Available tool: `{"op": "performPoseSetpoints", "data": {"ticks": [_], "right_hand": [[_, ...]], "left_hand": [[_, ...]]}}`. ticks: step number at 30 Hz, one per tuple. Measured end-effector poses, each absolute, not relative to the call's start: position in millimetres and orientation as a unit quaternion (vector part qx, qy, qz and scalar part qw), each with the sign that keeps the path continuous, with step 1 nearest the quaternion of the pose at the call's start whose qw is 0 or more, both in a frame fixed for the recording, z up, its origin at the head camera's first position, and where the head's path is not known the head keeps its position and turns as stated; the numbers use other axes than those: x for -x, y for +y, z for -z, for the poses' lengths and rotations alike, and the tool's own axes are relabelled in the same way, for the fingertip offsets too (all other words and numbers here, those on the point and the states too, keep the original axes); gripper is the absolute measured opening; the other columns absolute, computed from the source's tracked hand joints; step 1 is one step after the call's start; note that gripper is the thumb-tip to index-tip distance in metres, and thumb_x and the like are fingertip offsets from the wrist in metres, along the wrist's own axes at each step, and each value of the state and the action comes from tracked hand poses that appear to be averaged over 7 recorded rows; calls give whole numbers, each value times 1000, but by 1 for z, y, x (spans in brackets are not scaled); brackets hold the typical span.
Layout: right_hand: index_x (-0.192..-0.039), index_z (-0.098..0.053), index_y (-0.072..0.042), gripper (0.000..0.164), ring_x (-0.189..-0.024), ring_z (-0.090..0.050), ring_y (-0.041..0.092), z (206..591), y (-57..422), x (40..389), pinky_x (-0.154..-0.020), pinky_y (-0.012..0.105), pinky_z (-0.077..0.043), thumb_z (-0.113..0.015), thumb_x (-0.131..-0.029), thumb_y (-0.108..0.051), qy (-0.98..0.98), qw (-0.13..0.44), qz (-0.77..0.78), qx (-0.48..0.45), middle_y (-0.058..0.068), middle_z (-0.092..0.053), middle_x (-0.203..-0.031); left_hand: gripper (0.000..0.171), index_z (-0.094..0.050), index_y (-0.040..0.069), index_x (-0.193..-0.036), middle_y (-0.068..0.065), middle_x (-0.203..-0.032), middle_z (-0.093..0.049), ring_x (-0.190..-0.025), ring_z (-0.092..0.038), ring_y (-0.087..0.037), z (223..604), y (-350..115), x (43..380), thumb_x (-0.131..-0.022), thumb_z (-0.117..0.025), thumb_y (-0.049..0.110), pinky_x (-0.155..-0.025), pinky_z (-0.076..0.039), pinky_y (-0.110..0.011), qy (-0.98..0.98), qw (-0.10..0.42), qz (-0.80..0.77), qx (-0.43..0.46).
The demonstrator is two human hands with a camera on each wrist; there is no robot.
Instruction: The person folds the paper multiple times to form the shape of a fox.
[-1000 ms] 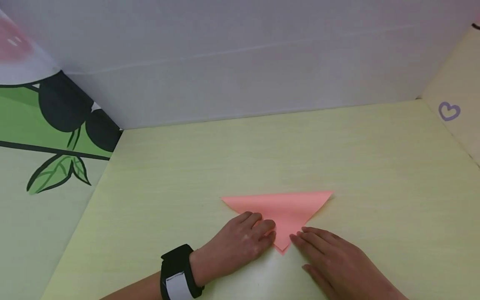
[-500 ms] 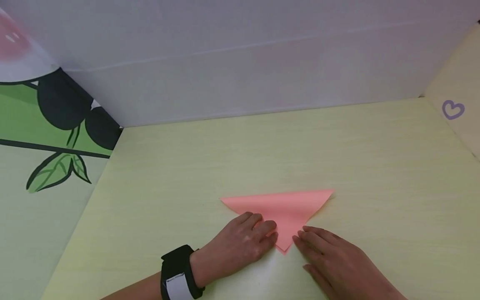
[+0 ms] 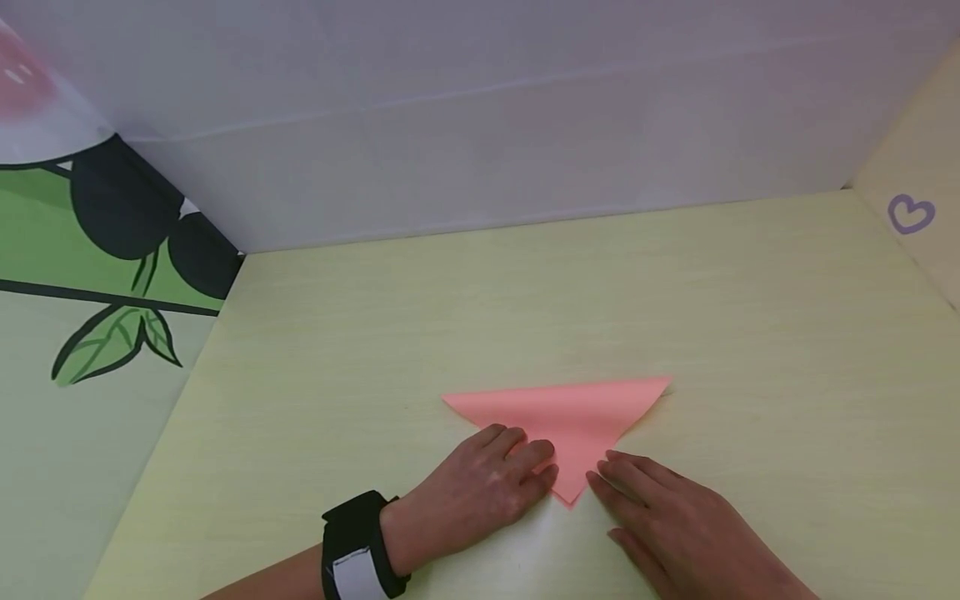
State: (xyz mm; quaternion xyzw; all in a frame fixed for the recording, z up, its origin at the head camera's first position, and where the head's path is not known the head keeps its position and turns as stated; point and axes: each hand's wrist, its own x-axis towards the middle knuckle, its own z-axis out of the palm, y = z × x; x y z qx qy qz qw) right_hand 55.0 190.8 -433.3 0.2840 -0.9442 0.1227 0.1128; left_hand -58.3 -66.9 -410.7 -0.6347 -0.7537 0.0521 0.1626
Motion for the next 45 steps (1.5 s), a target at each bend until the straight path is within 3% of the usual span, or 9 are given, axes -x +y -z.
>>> {"op": "performPoseSetpoints", "data": {"ticks": [7, 16, 25, 29, 32, 35, 39, 42, 45], "right_hand": [[-133, -69, -10, 48, -124, -61, 22, 435, 191, -55, -93, 38, -54, -46, -109, -44, -941, 131, -122, -287, 4, -64, -136], [-134, -68, -9, 45, -125, -61, 24, 432, 189, -55, -95, 40, -55, -61, -103, -41, -945, 106, -118, -287, 6, -65, -136], [-133, -69, -8, 47, -123, -61, 24, 433, 189, -55, -95, 40, -53, -48, -108, -43, -942, 123, -113, -292, 7, -66, -135], [-134, -68, -13, 42, -121, -60, 22, 432, 189, -53, -91, 40, -55, -63, -101, -38, -943, 108, -118, -291, 4, -65, -133], [-134, -68, -17, 46, -119, -59, 20, 430, 188, -51, -87, 39, -56, -75, -92, -35, -945, 96, -122, -289, 2, -64, -132], [-133, -68, -17, 47, -118, -58, 20, 429, 189, -49, -86, 39, -57, -77, -91, -34, -942, 99, -122, -295, 2, -63, -131], [-132, -68, -12, 39, -118, -59, 22, 427, 188, -46, -89, 40, -56, -53, -106, -37, -938, 123, -129, -298, 3, -62, -132], [-135, -66, -8, 55, -124, -59, 25, 425, 186, -41, -95, 41, -52, -28, -112, -41, -936, 148, -123, -295, 6, -61, -138], [-139, -62, -4, 63, -132, -55, 29, 423, 183, -33, -103, 42, -45, -18, -112, -40, -936, 162, -107, -294, 9, -56, -146]], "left_hand": [[27, -75, 18, -110, 1, -113, -58, -84, -54, -18, 411, -69, 57, -86, -74, 4, -79, -48, -28, -759, 158, -38, 630], [29, -76, 19, -109, 1, -112, -58, -83, -53, -18, 413, -69, 58, -85, -75, 3, -79, -47, -27, -763, 153, -28, 627], [31, -76, 20, -109, 2, -114, -59, -83, -53, -18, 415, -68, 58, -84, -76, 4, -79, -47, -26, -761, 164, -29, 628], [30, -76, 21, -109, 2, -114, -59, -83, -52, -18, 415, -67, 58, -85, -76, 3, -79, -46, -27, -761, 161, -30, 628], [30, -76, 21, -110, 3, -115, -59, -83, -52, -18, 415, -68, 58, -85, -76, 3, -79, -47, -27, -762, 159, -33, 627], [30, -75, 20, -111, 3, -115, -59, -82, -52, -18, 414, -68, 58, -86, -75, 4, -77, -47, -26, -763, 155, -32, 627], [29, -74, 20, -111, 3, -115, -58, -83, -52, -18, 414, -70, 58, -87, -73, 3, -80, -48, -28, -763, 151, -29, 628], [29, -75, 20, -111, 4, -113, -58, -85, -53, -20, 415, -70, 58, -87, -73, 3, -87, -48, -32, -763, 152, -23, 628], [29, -76, 21, -110, 5, -112, -59, -86, -53, -20, 416, -69, 59, -87, -73, 3, -90, -47, -35, -763, 154, -20, 627]]}}
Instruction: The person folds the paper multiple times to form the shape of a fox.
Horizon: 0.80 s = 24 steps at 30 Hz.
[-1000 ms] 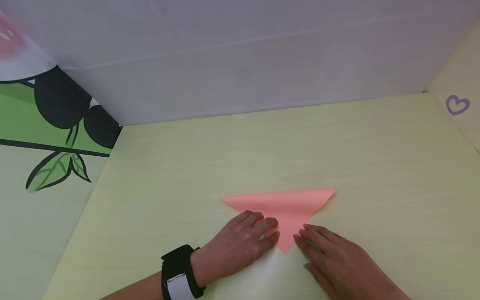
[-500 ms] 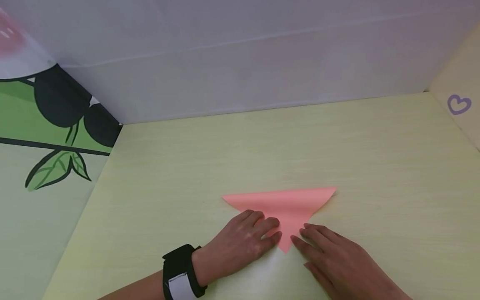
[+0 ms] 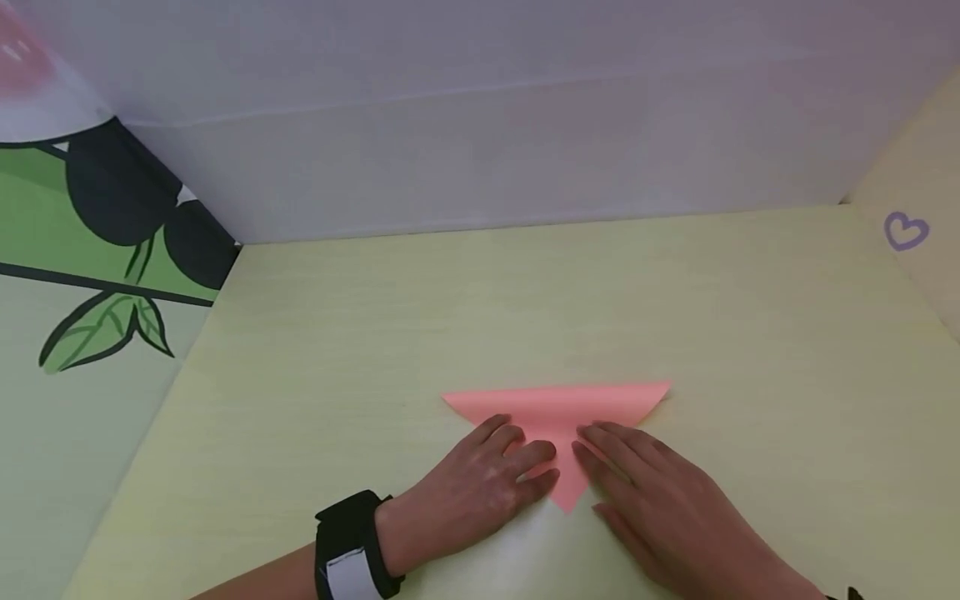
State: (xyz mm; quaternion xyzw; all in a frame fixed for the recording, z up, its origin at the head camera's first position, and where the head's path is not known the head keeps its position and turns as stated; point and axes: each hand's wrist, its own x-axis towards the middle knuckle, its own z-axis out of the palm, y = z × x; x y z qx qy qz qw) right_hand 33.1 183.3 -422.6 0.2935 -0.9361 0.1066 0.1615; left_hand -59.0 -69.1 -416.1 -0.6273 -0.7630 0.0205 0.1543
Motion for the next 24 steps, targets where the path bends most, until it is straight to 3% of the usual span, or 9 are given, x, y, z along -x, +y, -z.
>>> {"op": "performPoseSetpoints", "data": {"ticks": [6, 16, 20, 24], "right_hand": [[-145, -55, 0, 64, -142, -46, 31, 417, 178, -14, -110, 42, -38, -17, -112, -39, -936, 163, -88, -300, 11, -47, -156], [-148, -52, 0, 61, -139, -49, 30, 419, 174, 4, -106, 47, -46, -23, -112, -40, -937, 150, -81, -306, 10, -48, -156], [-149, -51, -2, 55, -140, -48, 29, 418, 175, 10, -108, 47, -46, -48, -107, -37, -943, 120, -74, -301, 8, -46, -157], [-149, -51, -3, 65, -141, -47, 29, 417, 175, 15, -109, 47, -45, -70, -94, -31, -948, 99, -60, -297, 7, -46, -158]], "left_hand": [[27, -78, 23, -107, 6, -109, -59, -84, -51, -20, 418, -73, 60, -87, -74, 6, -87, -46, -34, -761, 156, -16, 629], [23, -76, 24, -97, 7, -98, -55, -79, -48, -21, 417, -72, 61, -85, -73, 4, -83, -45, -34, -767, 155, -26, 622], [22, -76, 24, -99, 8, -99, -55, -79, -49, -20, 415, -72, 61, -88, -73, 5, -85, -45, -34, -774, 142, -29, 617], [22, -75, 24, -98, 8, -99, -55, -77, -47, -19, 414, -71, 62, -88, -72, 5, -84, -44, -33, -777, 145, -28, 612]]}}
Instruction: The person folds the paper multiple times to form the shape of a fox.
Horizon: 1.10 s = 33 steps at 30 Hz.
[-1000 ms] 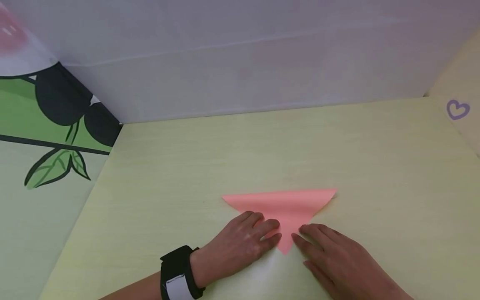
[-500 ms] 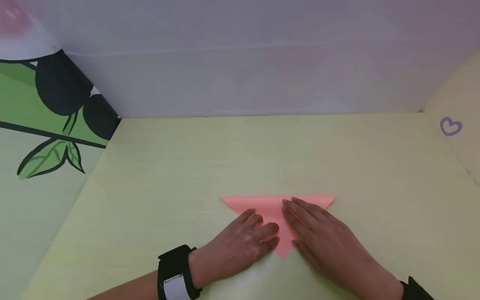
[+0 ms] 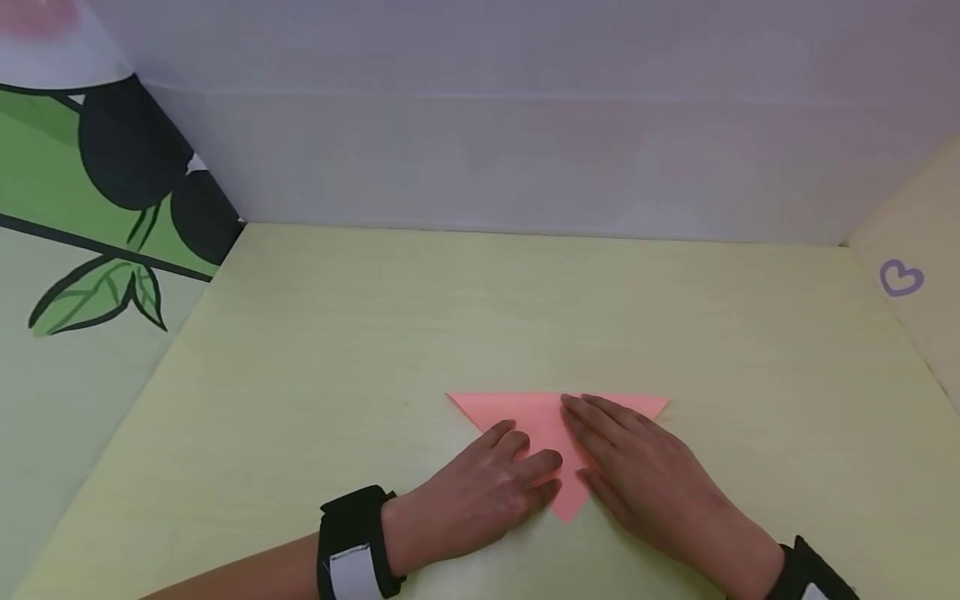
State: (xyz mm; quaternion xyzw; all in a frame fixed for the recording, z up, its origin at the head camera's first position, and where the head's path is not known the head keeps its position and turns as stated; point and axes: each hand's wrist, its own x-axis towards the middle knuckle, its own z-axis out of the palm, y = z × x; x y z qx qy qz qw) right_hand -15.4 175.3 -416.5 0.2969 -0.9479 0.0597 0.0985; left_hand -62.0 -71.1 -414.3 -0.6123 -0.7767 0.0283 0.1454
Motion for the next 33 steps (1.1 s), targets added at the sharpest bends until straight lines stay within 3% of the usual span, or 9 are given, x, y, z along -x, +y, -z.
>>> {"op": "performPoseSetpoints", "data": {"ticks": [33], "right_hand": [[-151, -50, -7, 64, -136, -51, 28, 424, 172, 27, -105, 48, -48, -70, -96, -30, -951, 79, -78, -288, 6, -51, -154]], "left_hand": [[22, -76, 24, -105, 6, -104, -55, -81, -46, -20, 415, -70, 63, -90, -75, 8, -74, -41, -30, -780, 117, -20, 615]]}}
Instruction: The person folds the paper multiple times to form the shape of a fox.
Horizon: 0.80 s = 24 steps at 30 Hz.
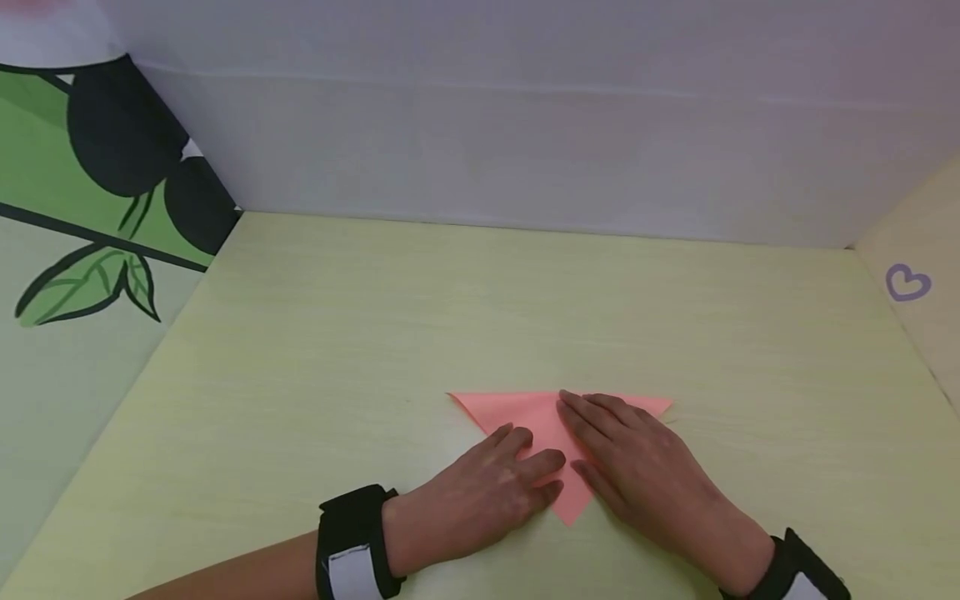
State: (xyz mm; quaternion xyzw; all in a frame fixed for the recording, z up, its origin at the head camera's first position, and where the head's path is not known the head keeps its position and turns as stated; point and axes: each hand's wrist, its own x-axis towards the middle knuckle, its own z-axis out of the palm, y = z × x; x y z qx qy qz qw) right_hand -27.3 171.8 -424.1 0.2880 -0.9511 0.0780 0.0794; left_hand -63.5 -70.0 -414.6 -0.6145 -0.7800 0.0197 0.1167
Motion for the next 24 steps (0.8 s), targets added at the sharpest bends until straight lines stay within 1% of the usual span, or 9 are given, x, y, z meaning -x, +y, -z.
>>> {"op": "performPoseSetpoints", "data": {"ticks": [7, 12, 18, 24], "right_hand": [[-151, -51, -7, 62, -136, -52, 28, 423, 172, 29, -104, 47, -48, -69, -97, -32, -955, 68, -78, -278, 5, -51, -154], [-151, -51, -7, 60, -136, -51, 27, 422, 175, 30, -107, 46, -47, -68, -98, -29, -957, 59, -84, -271, 5, -51, -154], [-152, -51, -8, 61, -139, -50, 25, 422, 181, 28, -107, 44, -47, -70, -97, -27, -962, 43, -85, -254, 4, -50, -155], [-151, -51, -8, 63, -139, -50, 24, 424, 191, 24, -97, 44, -54, -74, -94, -25, -964, 61, -91, -243, 3, -51, -154]], "left_hand": [[24, -74, 23, -106, 6, -104, -55, -85, -48, -22, 414, -70, 64, -89, -71, 5, -78, -43, -29, -779, 123, -29, 614], [24, -75, 24, -108, 6, -108, -56, -88, -49, -22, 414, -68, 63, -90, -74, 8, -80, -45, -30, -783, 119, -25, 611], [19, -76, 22, -101, 5, -102, -54, -84, -46, -21, 415, -65, 63, -90, -73, 7, -78, -42, -29, -788, 115, -4, 605], [17, -75, 20, -92, 5, -99, -53, -82, -45, -21, 414, -63, 63, -88, -70, 5, -79, -41, -29, -789, 117, 17, 602]]}}
